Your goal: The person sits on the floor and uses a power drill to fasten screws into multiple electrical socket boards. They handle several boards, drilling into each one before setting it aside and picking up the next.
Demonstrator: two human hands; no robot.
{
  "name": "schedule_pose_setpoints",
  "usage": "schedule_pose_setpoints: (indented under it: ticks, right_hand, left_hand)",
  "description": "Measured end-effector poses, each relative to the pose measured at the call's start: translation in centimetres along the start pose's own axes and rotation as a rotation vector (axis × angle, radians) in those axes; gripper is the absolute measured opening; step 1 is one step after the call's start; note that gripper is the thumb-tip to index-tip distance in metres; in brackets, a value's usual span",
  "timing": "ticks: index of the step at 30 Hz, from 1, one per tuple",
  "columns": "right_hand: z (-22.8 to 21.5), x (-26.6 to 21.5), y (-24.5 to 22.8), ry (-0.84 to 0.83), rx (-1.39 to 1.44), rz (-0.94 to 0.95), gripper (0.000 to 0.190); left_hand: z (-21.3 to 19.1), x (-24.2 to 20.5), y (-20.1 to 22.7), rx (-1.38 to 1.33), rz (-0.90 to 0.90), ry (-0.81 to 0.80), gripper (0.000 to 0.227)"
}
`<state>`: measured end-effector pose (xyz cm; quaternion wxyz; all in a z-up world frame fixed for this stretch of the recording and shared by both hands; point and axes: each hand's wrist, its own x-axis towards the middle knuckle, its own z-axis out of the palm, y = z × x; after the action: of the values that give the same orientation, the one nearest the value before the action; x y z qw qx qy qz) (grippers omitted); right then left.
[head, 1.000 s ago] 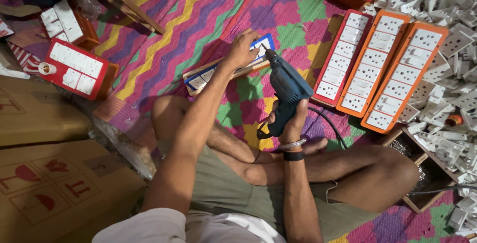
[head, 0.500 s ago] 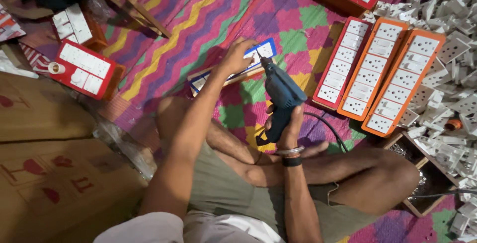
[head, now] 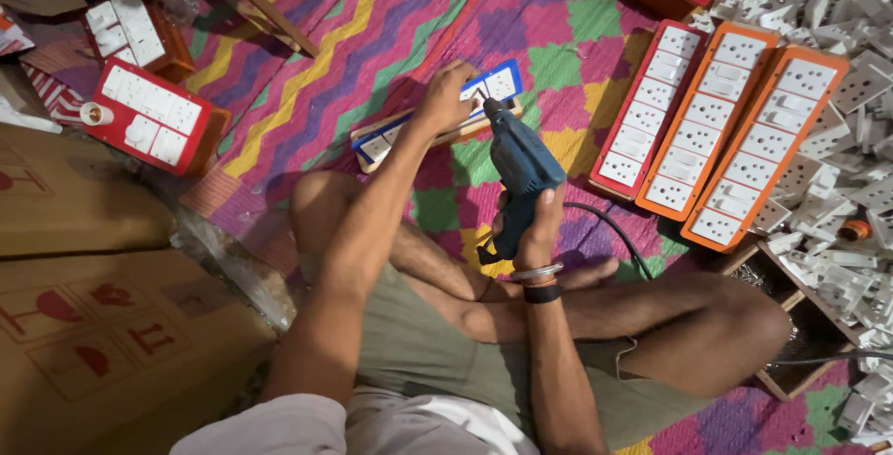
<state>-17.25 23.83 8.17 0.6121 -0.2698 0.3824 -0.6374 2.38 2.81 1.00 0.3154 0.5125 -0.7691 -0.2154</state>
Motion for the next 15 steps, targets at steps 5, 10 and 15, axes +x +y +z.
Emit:
schedule_pose_setpoints:
  ticks: [5, 10, 15]
  right_hand:
    - [0.4, 0.1, -0.1, -0.006, -0.041, -0.004, 0.063]
    - [0.3, 0.2, 0.2, -0.034, -0.106, -0.085, 0.062]
    - [0.3, -0.5, 0.6, -0.077, -0.105, -0.061, 0.063]
  left_hand:
    - [-0.8, 0.2, 0.1, 0.000, 0.059, -0.014, 0.041]
    - [-2.7, -0.8, 0.0, 0.021, 0.184, -0.023, 0.054]
    - [-2.1, -1.0, 0.2, 0.002, -0.125, -0.019, 0.035]
